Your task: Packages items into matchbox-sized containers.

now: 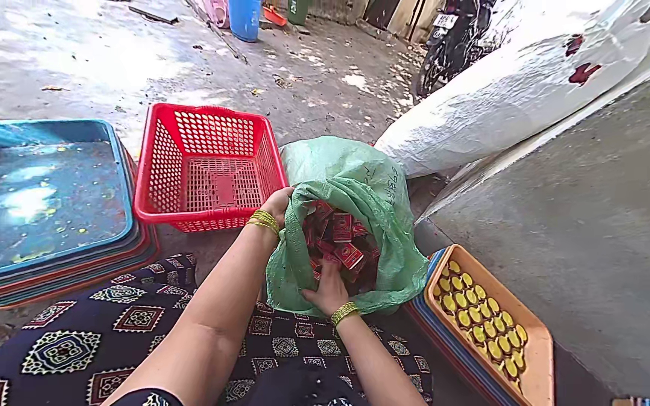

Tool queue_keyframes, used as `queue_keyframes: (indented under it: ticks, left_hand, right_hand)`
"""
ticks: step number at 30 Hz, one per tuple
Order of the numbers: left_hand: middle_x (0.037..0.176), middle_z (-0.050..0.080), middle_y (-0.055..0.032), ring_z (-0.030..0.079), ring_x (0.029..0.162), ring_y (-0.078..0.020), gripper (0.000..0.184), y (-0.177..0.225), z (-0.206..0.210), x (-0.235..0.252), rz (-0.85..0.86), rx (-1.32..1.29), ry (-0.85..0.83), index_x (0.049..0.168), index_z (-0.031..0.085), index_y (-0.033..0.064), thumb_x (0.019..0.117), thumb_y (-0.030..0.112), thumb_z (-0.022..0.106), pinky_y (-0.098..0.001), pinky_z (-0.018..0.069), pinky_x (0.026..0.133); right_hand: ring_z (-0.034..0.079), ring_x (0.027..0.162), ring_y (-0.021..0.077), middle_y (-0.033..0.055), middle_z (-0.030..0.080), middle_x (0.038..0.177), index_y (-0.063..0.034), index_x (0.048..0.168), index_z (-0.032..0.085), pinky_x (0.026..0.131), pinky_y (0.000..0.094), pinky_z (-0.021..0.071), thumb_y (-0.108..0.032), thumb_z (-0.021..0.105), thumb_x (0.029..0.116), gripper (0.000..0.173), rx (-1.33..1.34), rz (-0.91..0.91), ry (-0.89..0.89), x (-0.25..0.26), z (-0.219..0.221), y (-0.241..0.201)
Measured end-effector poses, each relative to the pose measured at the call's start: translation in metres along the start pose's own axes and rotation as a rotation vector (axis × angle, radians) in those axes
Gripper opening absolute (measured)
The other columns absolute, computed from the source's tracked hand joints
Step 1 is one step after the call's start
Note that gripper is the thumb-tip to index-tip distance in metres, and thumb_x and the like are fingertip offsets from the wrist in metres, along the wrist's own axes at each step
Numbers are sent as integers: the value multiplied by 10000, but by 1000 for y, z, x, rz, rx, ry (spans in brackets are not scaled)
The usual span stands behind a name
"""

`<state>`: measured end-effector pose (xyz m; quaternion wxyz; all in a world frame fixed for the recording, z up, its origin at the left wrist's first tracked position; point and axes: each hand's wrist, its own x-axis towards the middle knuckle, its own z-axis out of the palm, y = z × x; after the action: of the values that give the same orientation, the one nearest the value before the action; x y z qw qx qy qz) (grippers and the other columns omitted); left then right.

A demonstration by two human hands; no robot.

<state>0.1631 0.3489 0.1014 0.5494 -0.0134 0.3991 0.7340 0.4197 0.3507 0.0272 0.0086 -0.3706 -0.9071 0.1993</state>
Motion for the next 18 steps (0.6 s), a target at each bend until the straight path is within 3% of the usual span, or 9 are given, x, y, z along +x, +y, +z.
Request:
queue_keyframes:
  ticks: [2,4,6,7,9,11,14,16,18]
  left_hand:
    - [931,698,-96,691,807,-189,315,-1,0,0,-8,14,-20,1130,623,83,1038,326,445,-369,584,691]
    - [920,695,-93,686,787,-186,333,-7,-8,5,-48,30,-60,1121,627,90,1033,349,437,-363,580,672]
    - [906,697,-90,687,776,-185,339,-12,-17,10,-59,61,-56,1112,632,98,1032,365,439,-368,580,663]
    - [918,700,-90,690,792,-188,341,-12,-24,13,-51,60,-35,1126,635,102,1027,371,449,-378,583,677]
    - [984,717,-109,706,854,-210,360,-6,-37,19,9,44,59,1195,643,93,1021,371,495,-410,594,727]
    - [1047,716,-137,709,917,-247,401,-1,-52,30,67,30,176,1243,623,61,1001,367,529,-457,597,776]
    - [1058,703,-136,693,927,-252,411,-1,-64,41,108,105,311,1234,623,59,986,376,541,-470,580,778]
    - [1112,695,-165,686,989,-286,443,-4,-65,49,139,238,393,1236,638,41,975,391,562,-513,572,822]
    - [1177,668,-219,660,1064,-344,473,-5,-56,46,200,474,506,1257,626,4,962,370,577,-575,543,876]
  right_hand:
    - [600,1278,356,207,571,1426,-5,1497,448,1042,536,519,-227,711,909,681,-153,-133,-271,-1,13,-15]
    - [623,1229,373,200,585,1405,3,1442,518,982,543,551,-96,692,907,571,-280,-348,-377,-10,19,-36]
    - [639,1171,394,206,587,1371,-46,1362,587,906,559,575,-149,728,903,492,-291,-477,-426,-13,16,-42]
    - [620,1199,395,208,548,1410,-94,1352,597,924,564,568,-260,731,926,476,-252,-469,-456,-12,13,-39]
    - [571,1304,322,150,530,1477,-171,1309,663,1042,519,522,-541,671,936,526,-130,-365,-350,-9,8,-20]
    - [564,1321,282,137,602,1408,-126,1256,710,1099,463,483,-563,597,955,542,-53,-169,-6,-2,-6,10]
    - [414,1434,445,292,444,1523,-8,1477,500,1163,586,375,-416,682,916,717,-74,291,357,21,-45,56]
    - [267,1490,534,341,285,1608,-17,1585,339,1155,708,289,-457,751,859,943,-132,513,437,38,-58,94]
    - [198,1507,560,319,205,1651,-75,1615,305,1122,753,292,-533,734,870,975,-173,624,454,49,-58,131]
